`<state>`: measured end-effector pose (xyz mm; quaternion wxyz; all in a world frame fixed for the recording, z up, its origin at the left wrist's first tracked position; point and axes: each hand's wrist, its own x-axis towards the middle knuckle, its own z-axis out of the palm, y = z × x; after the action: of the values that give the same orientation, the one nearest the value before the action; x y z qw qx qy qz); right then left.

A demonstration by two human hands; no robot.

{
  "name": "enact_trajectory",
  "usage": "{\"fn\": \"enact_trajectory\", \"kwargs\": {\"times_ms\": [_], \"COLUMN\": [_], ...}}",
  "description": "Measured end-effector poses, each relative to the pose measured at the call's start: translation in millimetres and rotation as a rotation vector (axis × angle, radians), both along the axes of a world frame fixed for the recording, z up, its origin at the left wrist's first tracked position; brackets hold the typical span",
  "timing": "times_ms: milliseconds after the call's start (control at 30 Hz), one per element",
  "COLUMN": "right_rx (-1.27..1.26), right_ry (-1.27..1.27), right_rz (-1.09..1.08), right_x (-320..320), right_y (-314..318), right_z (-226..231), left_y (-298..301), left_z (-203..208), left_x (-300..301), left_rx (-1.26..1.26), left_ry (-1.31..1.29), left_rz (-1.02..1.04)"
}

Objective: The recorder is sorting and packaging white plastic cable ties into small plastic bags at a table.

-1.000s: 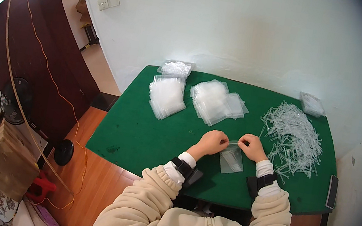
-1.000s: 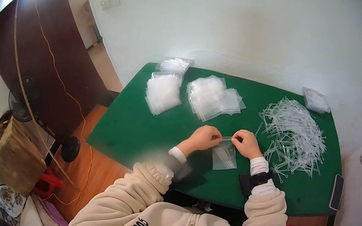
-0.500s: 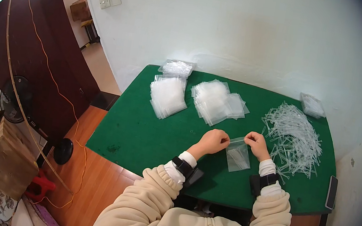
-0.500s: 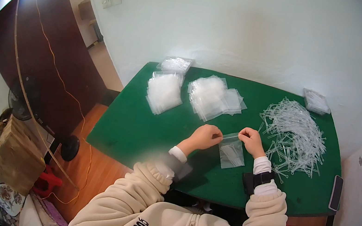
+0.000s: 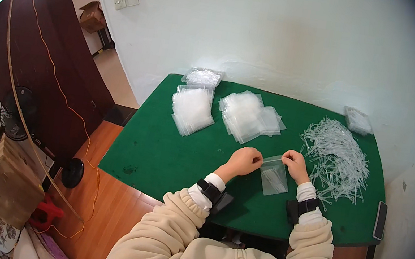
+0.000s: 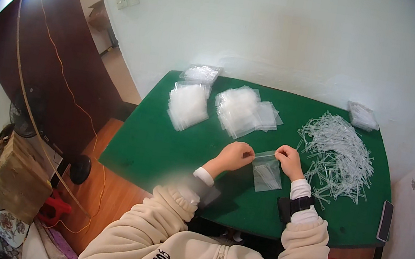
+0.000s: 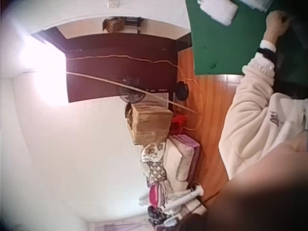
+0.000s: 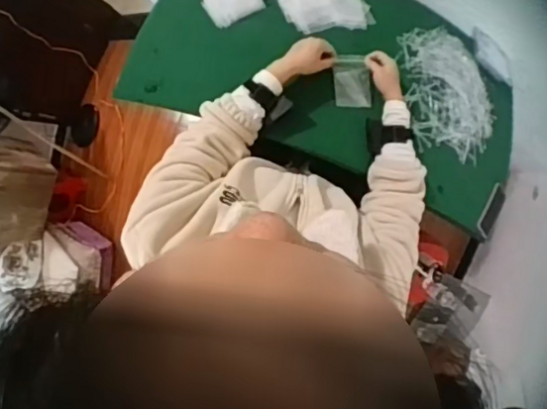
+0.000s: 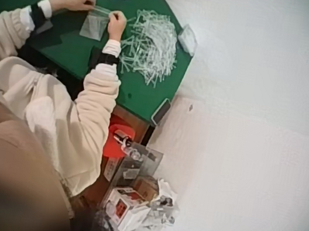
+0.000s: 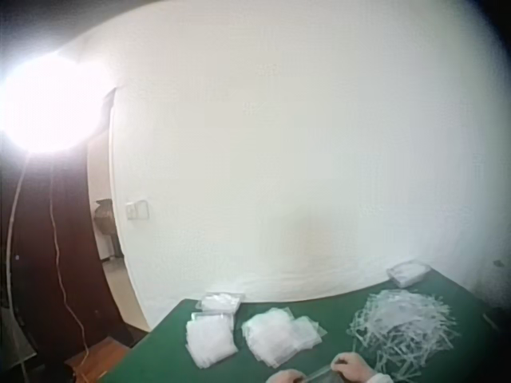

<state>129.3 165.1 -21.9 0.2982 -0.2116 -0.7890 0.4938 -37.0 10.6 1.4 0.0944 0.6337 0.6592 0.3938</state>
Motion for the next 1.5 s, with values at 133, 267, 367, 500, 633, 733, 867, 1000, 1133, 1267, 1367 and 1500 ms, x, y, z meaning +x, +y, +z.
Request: {"fn": "enact_trajectory", "kwargs": {"times_ms": [133,267,367,500,633,733,867,1000,1133,1267,1367,1500], "right_rx": [0.004,0.029,0.041,0.103,0.181,0.180,0.191,0.198,0.185,0.244,0.287,0.230], "right_ry": [0.008,-0.005,-0.001,-0.026,-0.052,-0.052,-0.064,-0.055,-0.041,-0.009,0.015,0.061], "right_rz": [-0.007,-0.016,-0.032,-0.031,-0.004,0.039,0.073,0.098,0.122,0.156,0.098,-0.007], "right_x": [-0.5,-0.1,-0.7,-1.7,-3.4,-5.2,-8.0,-9.7,-8.0,-15.0,-14.4,-8.1], "right_y": [0.1,-2.1,-4.6,-6.3,-14.3,-22.2,-28.0,-30.2,-34.7,-36.1,-30.4,-15.1], "right_z": [-1.5,0.4,2.2,0.6,3.3,10.8,12.7,10.3,10.0,6.7,4.0,5.2], "left_y": [0.2,0.1,-0.4,-1.0,-2.4,-0.6,2.5,3.7,4.6,6.0,4.9,5.6], "left_z": [-0.8,-1.4,-1.7,2.2,6.1,2.2,-7.8,-12.3,-14.1,-16.4,-16.0,-8.2], "left_x": [0.0,-0.6,-1.3,1.3,5.5,3.6,3.1,5.6,9.7,7.5,3.1,0.4], "left_rx": [0.007,0.002,0.028,0.014,0.064,0.085,0.078,0.052,0.040,0.023,-0.013,-0.027], "left_ry": [0.016,0.017,0.027,-0.058,-0.092,-0.062,0.031,0.056,0.064,0.062,0.067,-0.019], "left_rz": [0.002,-0.002,0.004,0.011,0.033,-0.003,-0.092,-0.110,-0.124,-0.131,-0.119,-0.053]}}
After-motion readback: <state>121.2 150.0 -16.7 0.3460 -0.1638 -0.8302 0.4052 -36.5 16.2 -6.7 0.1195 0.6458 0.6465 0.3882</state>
